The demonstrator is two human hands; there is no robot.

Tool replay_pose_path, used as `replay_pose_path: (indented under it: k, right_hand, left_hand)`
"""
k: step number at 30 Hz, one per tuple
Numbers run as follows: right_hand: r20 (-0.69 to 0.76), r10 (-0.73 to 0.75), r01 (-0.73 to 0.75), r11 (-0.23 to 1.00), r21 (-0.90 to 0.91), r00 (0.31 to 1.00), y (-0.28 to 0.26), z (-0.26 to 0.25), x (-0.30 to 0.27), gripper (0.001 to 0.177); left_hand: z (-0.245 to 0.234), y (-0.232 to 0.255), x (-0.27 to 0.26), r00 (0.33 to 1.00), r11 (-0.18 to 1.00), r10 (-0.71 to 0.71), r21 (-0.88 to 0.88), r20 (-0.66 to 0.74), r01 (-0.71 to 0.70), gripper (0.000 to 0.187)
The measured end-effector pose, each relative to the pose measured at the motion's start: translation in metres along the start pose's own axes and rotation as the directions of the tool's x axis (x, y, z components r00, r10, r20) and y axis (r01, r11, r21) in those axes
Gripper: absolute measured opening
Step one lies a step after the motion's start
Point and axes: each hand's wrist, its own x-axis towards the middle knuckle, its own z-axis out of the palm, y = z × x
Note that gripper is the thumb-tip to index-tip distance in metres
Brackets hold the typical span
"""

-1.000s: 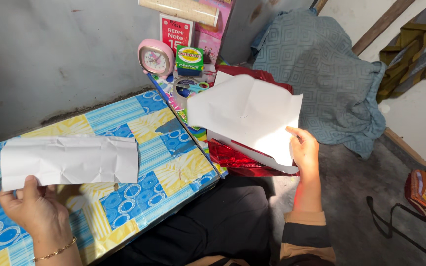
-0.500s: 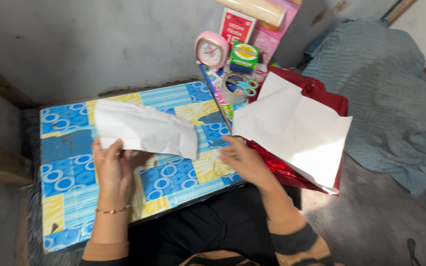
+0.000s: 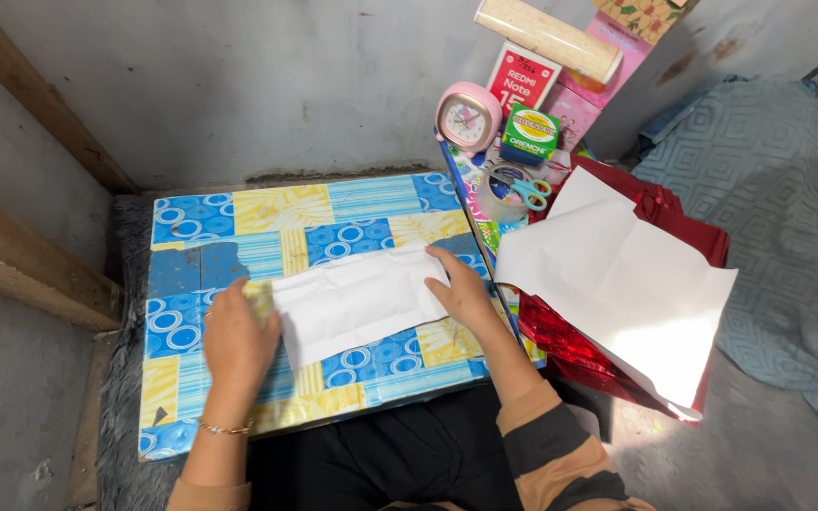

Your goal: The person wraps a small blue box using red metallic paper and white tissue paper. They fold the tissue around the box, place it on the red paper, fold the paper around the box, and secure the folds with clear tape and scissors.

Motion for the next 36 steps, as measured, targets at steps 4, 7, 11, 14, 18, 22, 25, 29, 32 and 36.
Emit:
replay_pose_path:
  k: [4, 7, 11, 14, 18, 22, 25, 29, 32, 36]
  right_hand:
    - [-0.135, -0.099, 0.040, 0.922, -0.386, 0.986, -0.016, 0.013, -0.004, 0.052]
    - [0.043, -0.308, 0.311, 0.933, -0.180, 0.950, -0.029, 0.050, -0.001, 0.056]
    - [0.354, -0.253, 0.342, 0.915, -0.215, 0.900, -0.041, 0.082, -0.015, 0.076]
    - [0.375, -0.184, 0.329, 0.867, -0.373, 0.909, -0.041, 0.077, -0.005, 0.080]
    - [0.346, 0.068, 0.131, 0.844, -0.520, 0.936, -0.029, 0.047, 0.017, 0.083]
    - [0.270, 0.129, 0.043, 0.833, -0.551, 0.954, -0.018, 0.028, 0.023, 0.085]
    - [0.233, 0.131, 0.038, 0.797, -0.603, 0.964, -0.019, 0.033, 0.021, 0.086]
    - [0.331, 0.004, 0.195, 0.802, -0.565, 0.944, -0.024, 0.056, 0.015, 0.083]
    - [0.344, -0.059, 0.226, 0.853, -0.471, 0.937, -0.017, 0.062, 0.020, 0.075]
    - [0.054, -0.032, 0.054, 0.879, -0.474, 0.998, -0.006, 0.045, 0.035, 0.073]
  left_hand:
    - [0.035, 0.040, 0.000, 0.932, 0.932, 0.356, -0.090, 0.067, -0.350, 0.070]
    - [0.059, 0.065, -0.007, 0.849, 0.884, 0.457, -0.029, 0.267, -0.466, 0.080]
    - [0.070, 0.068, -0.002, 0.797, 0.862, 0.443, 0.049, 0.410, -0.504, 0.089]
    - [0.069, 0.063, 0.003, 0.771, 0.881, 0.356, 0.085, 0.528, -0.465, 0.089]
    - [0.066, 0.051, 0.011, 0.798, 0.913, 0.249, 0.142, 0.549, -0.382, 0.093]
    - [0.065, 0.023, 0.021, 0.888, 0.938, 0.252, 0.129, 0.386, -0.323, 0.090]
    - [0.071, 0.018, 0.017, 0.910, 0.927, 0.261, 0.178, 0.322, -0.329, 0.091]
    - [0.073, 0.026, 0.021, 0.893, 0.897, 0.311, 0.211, 0.326, -0.389, 0.093]
    - [0.062, 0.027, 0.030, 0.888, 0.930, 0.292, 0.113, 0.354, -0.351, 0.095]
    - [0.039, 0.025, 0.046, 0.892, 0.987, 0.138, 0.014, 0.431, -0.160, 0.079]
